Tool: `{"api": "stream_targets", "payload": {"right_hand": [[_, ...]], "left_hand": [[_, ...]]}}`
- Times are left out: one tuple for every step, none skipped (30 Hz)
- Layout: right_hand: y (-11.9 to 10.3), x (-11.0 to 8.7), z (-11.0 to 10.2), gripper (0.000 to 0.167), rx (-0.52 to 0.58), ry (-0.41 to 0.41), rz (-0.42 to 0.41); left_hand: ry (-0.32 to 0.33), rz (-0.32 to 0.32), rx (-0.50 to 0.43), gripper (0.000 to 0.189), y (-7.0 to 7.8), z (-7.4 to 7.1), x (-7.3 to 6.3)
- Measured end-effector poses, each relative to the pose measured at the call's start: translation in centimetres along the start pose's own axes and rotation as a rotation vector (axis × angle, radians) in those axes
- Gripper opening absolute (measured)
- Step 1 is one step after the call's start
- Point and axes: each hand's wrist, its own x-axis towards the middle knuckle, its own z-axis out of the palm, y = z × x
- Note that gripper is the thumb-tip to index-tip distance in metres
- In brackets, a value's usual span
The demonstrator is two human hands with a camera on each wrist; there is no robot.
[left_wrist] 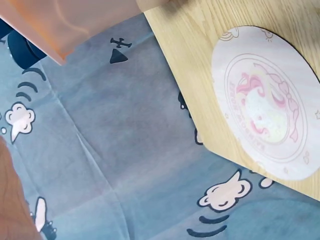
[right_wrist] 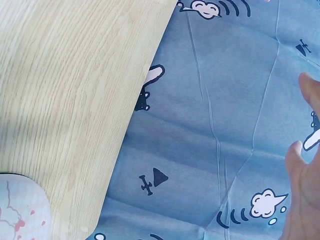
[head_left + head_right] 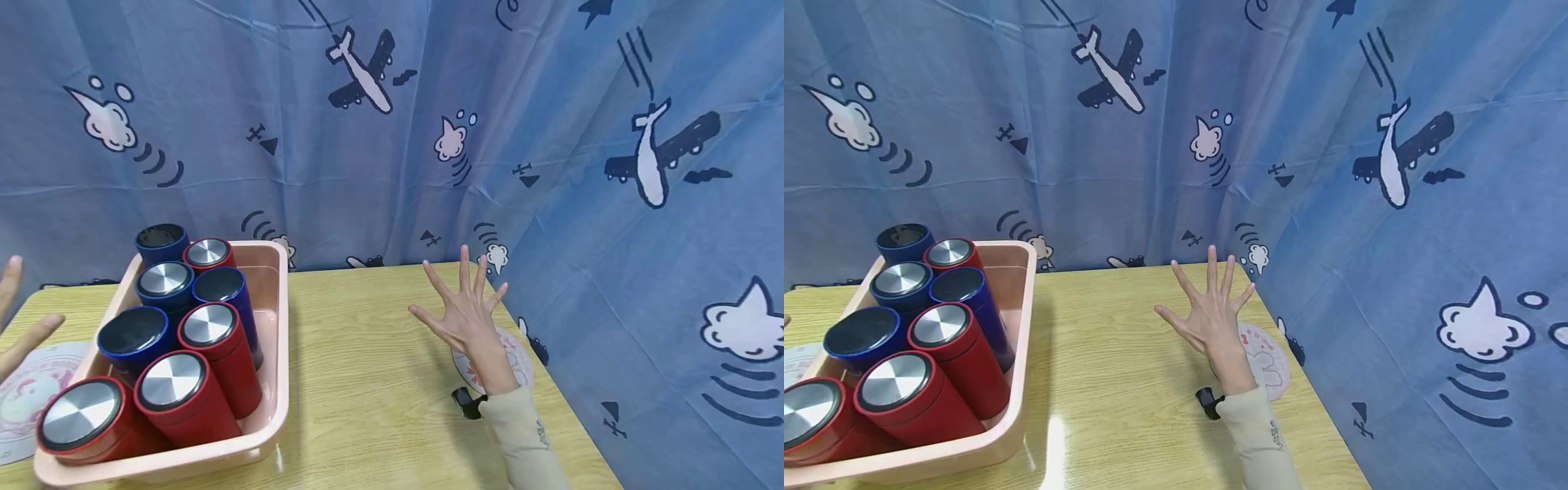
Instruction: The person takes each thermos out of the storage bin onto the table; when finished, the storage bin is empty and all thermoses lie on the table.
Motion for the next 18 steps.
{"api": "stream_targets", "payload": {"right_hand": [[0.0, 0.0, 0.0, 0.081, -0.001, 0.000, 0.000], [0.0, 0.0, 0.0, 0.081, -0.004, -0.001, 0.000], [-0.1, 0.0, 0.0, 0.081, -0.005, -0.003, 0.000], [-0.1, 0.0, -0.1, 0.081, -0.007, -0.004, 0.001], [-0.1, 0.0, -0.1, 0.081, -0.007, -0.004, 0.000], [-0.1, 0.0, -0.1, 0.081, -0.007, -0.005, 0.000], [-0.1, -0.1, -0.1, 0.081, -0.003, -0.005, 0.000], [-0.1, -0.1, -0.1, 0.081, -0.001, -0.006, 0.000], [-0.1, -0.1, -0.1, 0.080, -0.003, -0.006, -0.001], [0.0, -0.2, -0.1, 0.080, -0.004, -0.007, 0.000], [0.0, -0.2, -0.1, 0.081, -0.003, -0.008, 0.000], [0.0, -0.3, -0.1, 0.081, -0.004, -0.009, 0.002], [0.0, -0.3, -0.2, 0.081, -0.004, -0.010, 0.003], [0.0, -0.3, -0.1, 0.081, -0.005, -0.009, 0.004], [0.0, -0.3, -0.1, 0.081, -0.006, -0.010, 0.004], [0.0, -0.3, -0.2, 0.081, -0.004, -0.010, 0.004], [0.0, -0.3, -0.1, 0.081, 0.000, -0.008, 0.002], [0.0, -0.3, -0.1, 0.081, 0.002, -0.009, 0.001]], "left_hand": [[0.001, 0.006, 0.010, 0.049, 0.0, -0.1, 0.0], [0.003, 0.013, 0.023, 0.049, -0.1, -0.2, 0.1], [0.003, 0.016, 0.028, 0.050, -0.1, -0.2, 0.2], [0.007, 0.024, 0.039, 0.050, -0.1, -0.3, 0.3], [0.014, 0.032, 0.048, 0.050, -0.2, -0.5, 0.4], [0.017, 0.035, 0.052, 0.049, -0.1, -0.5, 0.5], [0.017, 0.029, 0.049, 0.049, 0.0, -0.6, 0.6], [0.023, 0.026, 0.048, 0.048, 0.1, -0.6, 0.7], [0.032, 0.016, 0.045, 0.048, 0.3, -0.6, 0.9], [0.043, 0.006, 0.045, 0.049, 0.4, -0.5, 1.0], [0.055, -0.002, 0.041, 0.050, 0.5, -0.5, 1.1], [0.065, -0.013, 0.038, 0.052, 0.6, -0.3, 1.1], [0.070, -0.058, 0.030, 0.050, 0.7, -0.1, 1.1], [0.077, -0.080, 0.029, 0.049, 0.6, 0.2, 0.9], [0.086, -0.099, 0.024, 0.048, 0.5, 0.6, 0.7], [0.082, -0.122, 0.024, 0.047, 0.3, 0.9, 0.4], [0.073, -0.177, 0.020, 0.046, 0.1, 1.4, -0.1], [0.062, -0.208, 0.015, 0.048, -0.2, 1.8, -0.6]]}}
